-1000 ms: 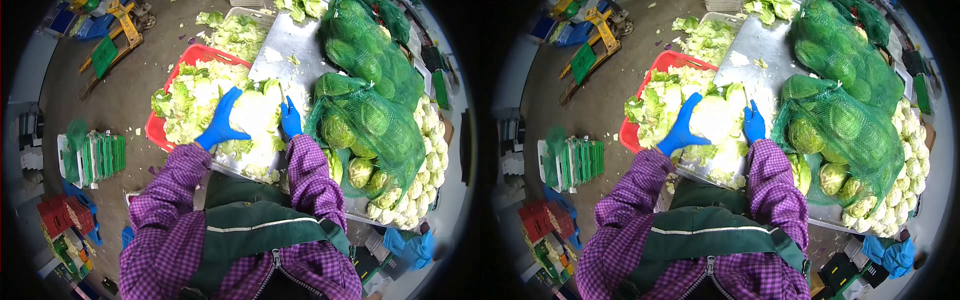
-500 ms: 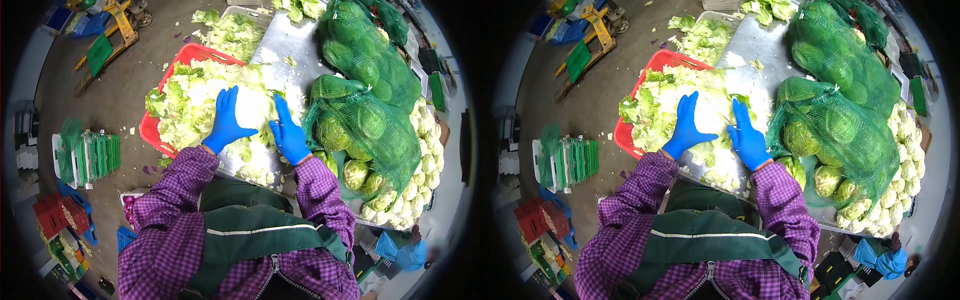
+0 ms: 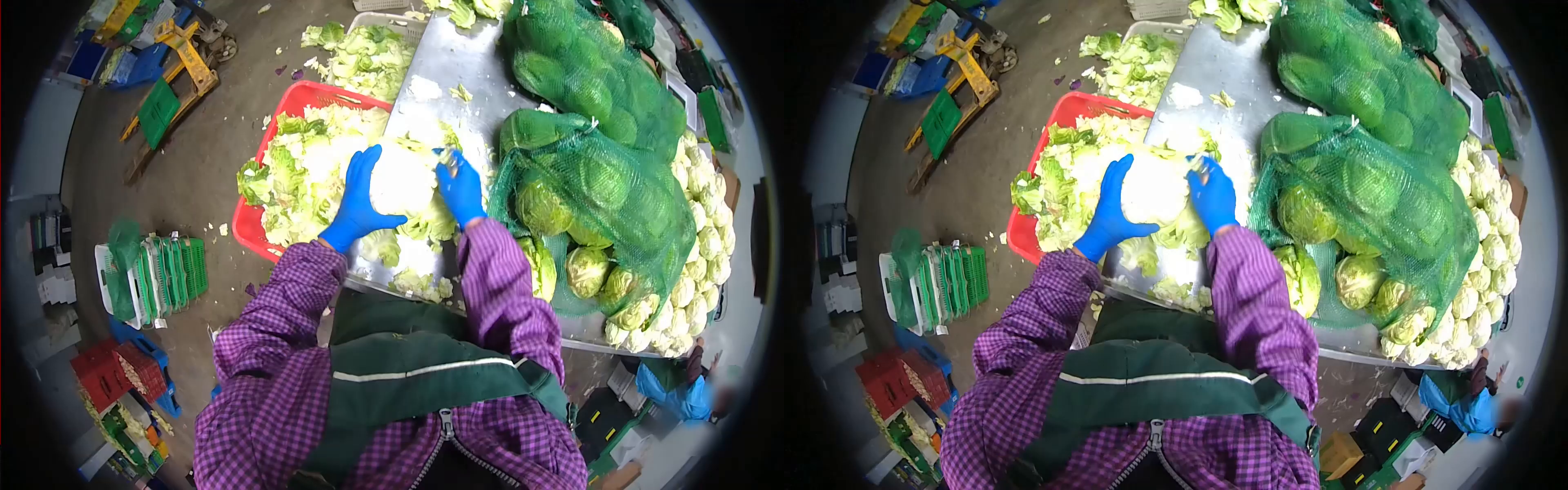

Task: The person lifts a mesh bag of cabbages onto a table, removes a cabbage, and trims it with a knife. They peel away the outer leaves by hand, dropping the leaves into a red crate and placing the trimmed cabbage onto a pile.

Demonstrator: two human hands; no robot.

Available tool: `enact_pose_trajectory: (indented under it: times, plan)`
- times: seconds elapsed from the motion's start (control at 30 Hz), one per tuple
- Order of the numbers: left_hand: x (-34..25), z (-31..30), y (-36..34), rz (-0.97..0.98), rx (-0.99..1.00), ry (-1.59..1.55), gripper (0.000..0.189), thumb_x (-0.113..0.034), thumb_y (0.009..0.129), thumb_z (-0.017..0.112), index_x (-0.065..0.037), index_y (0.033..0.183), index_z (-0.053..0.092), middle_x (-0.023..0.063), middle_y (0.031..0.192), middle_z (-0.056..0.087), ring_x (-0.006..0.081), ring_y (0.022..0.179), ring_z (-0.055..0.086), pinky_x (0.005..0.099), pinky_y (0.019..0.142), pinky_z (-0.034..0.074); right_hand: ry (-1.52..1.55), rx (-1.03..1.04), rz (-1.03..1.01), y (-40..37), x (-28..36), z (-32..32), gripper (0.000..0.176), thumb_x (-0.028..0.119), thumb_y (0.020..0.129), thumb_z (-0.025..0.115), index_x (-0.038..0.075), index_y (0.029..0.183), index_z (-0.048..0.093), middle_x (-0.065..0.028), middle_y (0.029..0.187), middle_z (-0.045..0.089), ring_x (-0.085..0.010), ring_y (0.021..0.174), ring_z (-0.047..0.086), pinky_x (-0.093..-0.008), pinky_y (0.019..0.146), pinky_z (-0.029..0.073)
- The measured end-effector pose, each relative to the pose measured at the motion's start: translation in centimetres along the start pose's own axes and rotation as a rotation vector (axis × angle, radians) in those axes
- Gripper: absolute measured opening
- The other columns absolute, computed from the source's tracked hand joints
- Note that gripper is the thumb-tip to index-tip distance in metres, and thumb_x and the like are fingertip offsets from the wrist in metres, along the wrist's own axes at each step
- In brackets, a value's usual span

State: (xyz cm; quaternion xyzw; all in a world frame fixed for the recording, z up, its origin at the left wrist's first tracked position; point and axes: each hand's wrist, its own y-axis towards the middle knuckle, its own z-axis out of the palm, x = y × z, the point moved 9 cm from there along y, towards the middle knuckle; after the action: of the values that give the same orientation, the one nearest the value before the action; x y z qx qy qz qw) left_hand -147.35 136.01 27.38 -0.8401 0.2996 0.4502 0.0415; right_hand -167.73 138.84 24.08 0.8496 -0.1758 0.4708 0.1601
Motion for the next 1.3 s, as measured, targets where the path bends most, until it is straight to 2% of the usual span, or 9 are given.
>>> enact_pose_trajectory:
  times: [0.2, 0.33, 0.53, 0.8, 0.9, 1.03, 1.13, 1.2, 1.3]
  plan:
    - [1.1, -0.6, -1.9, -0.03, 0.064, -0.195, 0.119, -0.028, 0.051, 0.087, -0.004, 0.144, 0.017, 0.0185, 0.146, 0.021, 0.0335, 0.137, 0.018, 0.0425, 0.112, 0.018, -0.246, 0.108, 0.186, 1.9, -8.6, -0.7, 0.043, 0.032, 0.083, 0.058, 0.008, 0.118, 0.056, -0.0218, 0.104, 0.062, -0.0378, 0.091, 0.061, -0.0429, 0.079, 0.048]
    - [2.1, -0.7, -2.7, -0.222, -0.139, -0.653, 0.124, -0.028, 0.053, 0.089, -0.001, 0.144, 0.01, 0.0186, 0.147, 0.016, 0.0284, 0.136, 0.022, 0.0397, 0.11, 0.024, -0.291, 0.057, 0.022, -0.1, -0.6, -3.2, 0.052, 0.038, 0.088, 0.054, 0.013, 0.132, 0.044, -0.0219, 0.118, 0.057, -0.0377, 0.094, 0.061, -0.0423, 0.08, 0.049]
    - [3.6, 0.1, -1.7, -0.248, -0.222, -0.335, 0.121, -0.025, 0.053, 0.09, 0.002, 0.143, 0.013, 0.0182, 0.144, 0.023, 0.0279, 0.132, 0.029, 0.0385, 0.107, 0.029, -0.199, 0.556, -0.229, -3.1, 7.1, -0.3, 0.058, 0.035, 0.093, 0.047, 0.027, 0.145, 0.022, -0.0208, 0.14, 0.037, -0.0394, 0.091, 0.062, -0.0431, 0.078, 0.052]
    - [2.9, 0.3, -1.1, -0.181, -0.172, -0.362, 0.117, -0.035, 0.05, 0.09, 0.002, 0.139, 0.023, 0.0193, 0.141, 0.027, 0.0319, 0.131, 0.029, 0.0411, 0.107, 0.029, -0.325, 0.363, -0.31, -1.2, 6.8, 2.4, 0.049, 0.035, 0.092, 0.047, 0.022, 0.138, 0.037, -0.0177, 0.113, 0.059, -0.0349, 0.075, 0.064, -0.042, 0.067, 0.052]
    - [-0.3, 0.9, -1.1, -0.034, -0.095, -0.18, 0.115, -0.035, 0.051, 0.089, 0.002, 0.139, 0.025, 0.0209, 0.144, 0.024, 0.0335, 0.132, 0.028, 0.0425, 0.108, 0.026, -0.205, 0.444, 0.268, 2.4, 0.0, 3.2, 0.046, 0.036, 0.094, 0.046, 0.015, 0.135, 0.042, -0.0189, 0.091, 0.065, -0.0312, 0.084, 0.064, -0.0395, 0.073, 0.05]
    - [-1.3, -0.1, -1.0, 0.035, -0.029, -0.14, 0.114, -0.035, 0.054, 0.087, 0.002, 0.14, 0.024, 0.023, 0.145, 0.021, 0.0352, 0.135, 0.023, 0.0438, 0.109, 0.024, -0.086, 0.291, 0.243, 2.0, -6.0, 2.0, 0.045, 0.035, 0.094, 0.046, 0.011, 0.133, 0.045, -0.0193, 0.096, 0.066, -0.0313, 0.09, 0.064, -0.0379, 0.081, 0.047]
    - [2.8, 0.5, -2.7, -0.294, -0.108, -0.442, 0.119, -0.031, 0.056, 0.088, -0.002, 0.144, 0.013, 0.0222, 0.142, 0.026, 0.0312, 0.135, 0.023, 0.0424, 0.109, 0.026, -0.048, 0.132, 0.028, -1.0, -5.0, -0.5, 0.047, 0.035, 0.094, 0.048, 0.011, 0.134, 0.043, -0.0197, 0.091, 0.066, -0.0315, 0.089, 0.064, -0.039, 0.078, 0.047]
    - [4.7, 2.1, -3.7, -0.553, -0.194, -0.829, 0.117, -0.025, 0.059, 0.088, -0.002, 0.144, 0.01, 0.0192, 0.138, 0.032, 0.0268, 0.131, 0.03, 0.0394, 0.106, 0.031, 0.048, 0.389, 0.532, -5.2, -5.3, -1.0, 0.047, 0.034, 0.094, 0.047, 0.011, 0.134, 0.043, -0.0215, 0.096, 0.065, -0.0336, 0.088, 0.063, -0.0407, 0.076, 0.048]
    - [3.3, 1.0, -1.8, -0.461, -0.258, -0.393, 0.114, -0.024, 0.059, 0.088, -0.001, 0.143, 0.015, 0.0184, 0.136, 0.034, 0.0262, 0.128, 0.034, 0.0379, 0.105, 0.031, -0.243, 0.337, 0.179, -4.0, -0.7, -3.8, 0.046, 0.033, 0.094, 0.047, 0.013, 0.136, 0.042, -0.023, 0.102, 0.062, -0.0351, 0.086, 0.063, -0.0417, 0.073, 0.048]
